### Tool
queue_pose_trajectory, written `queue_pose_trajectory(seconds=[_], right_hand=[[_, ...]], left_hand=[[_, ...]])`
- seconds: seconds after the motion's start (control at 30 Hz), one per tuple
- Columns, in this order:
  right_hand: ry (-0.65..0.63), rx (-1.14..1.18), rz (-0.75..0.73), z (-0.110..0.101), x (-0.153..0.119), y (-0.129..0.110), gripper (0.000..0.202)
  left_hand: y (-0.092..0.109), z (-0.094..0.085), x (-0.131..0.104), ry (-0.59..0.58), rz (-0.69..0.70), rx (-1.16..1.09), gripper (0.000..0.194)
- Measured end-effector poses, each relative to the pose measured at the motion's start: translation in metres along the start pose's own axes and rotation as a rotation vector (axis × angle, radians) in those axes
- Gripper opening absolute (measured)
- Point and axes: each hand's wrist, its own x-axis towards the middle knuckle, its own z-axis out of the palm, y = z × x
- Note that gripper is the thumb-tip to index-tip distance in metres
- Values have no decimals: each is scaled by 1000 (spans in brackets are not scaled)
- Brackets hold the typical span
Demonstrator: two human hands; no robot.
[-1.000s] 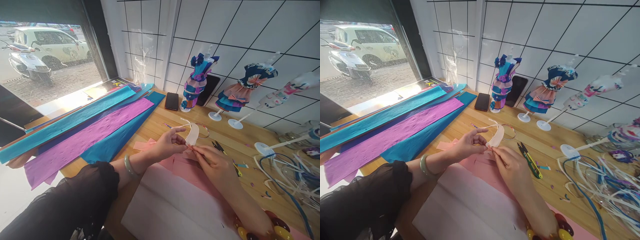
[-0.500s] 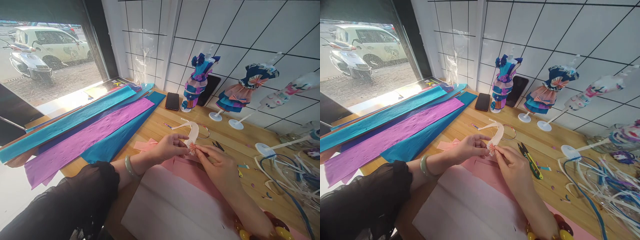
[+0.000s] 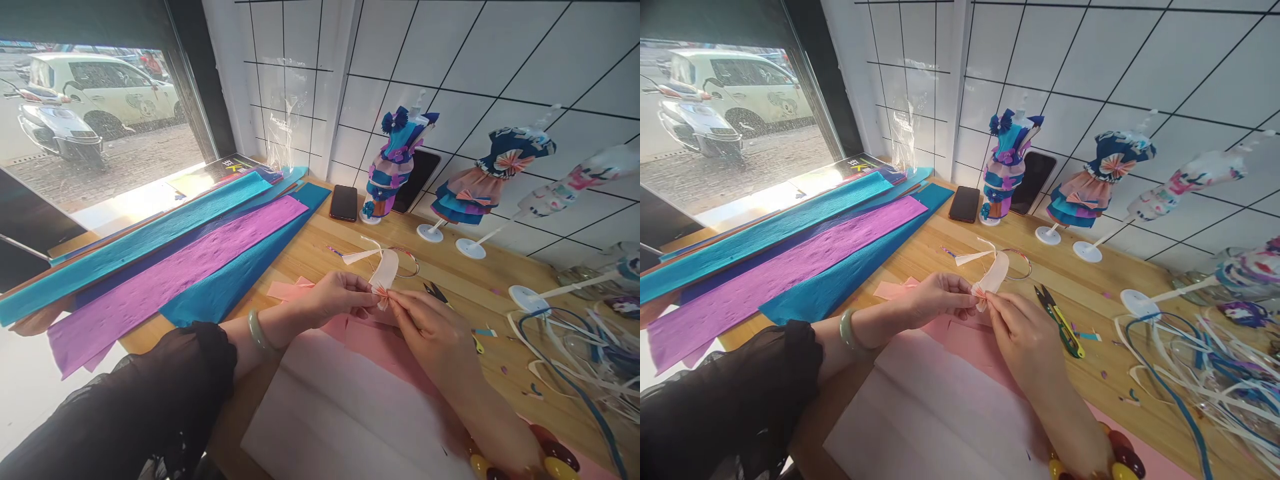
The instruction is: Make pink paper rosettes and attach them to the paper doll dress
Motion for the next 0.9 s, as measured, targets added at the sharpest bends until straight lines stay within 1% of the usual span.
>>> queue_pose_trajectory(seconds=[0.13,0.23,0.43,0.5,0.7,0.9], right_hand=[[-42,6,42,-2,0,-1,23],[-46,50,63,-3,1,-3,23],[-71,196,129,-5,6,-8,20],[-70,213,153,-5,7,-9,20],[-36,222,206,-5,7,-9,17],[-19,215,239,-5,7,-7,16]], left_hand=[[1,-1,0,17,46,32,39],[2,-1,0,16,36,-24,36],[1,-2,-1,-111,26,-165,28],[0,-3,-1,-130,21,-187,25],[-2,-6,3,-112,-36,-229,20],[-1,-6,3,-112,-35,-218,27]])
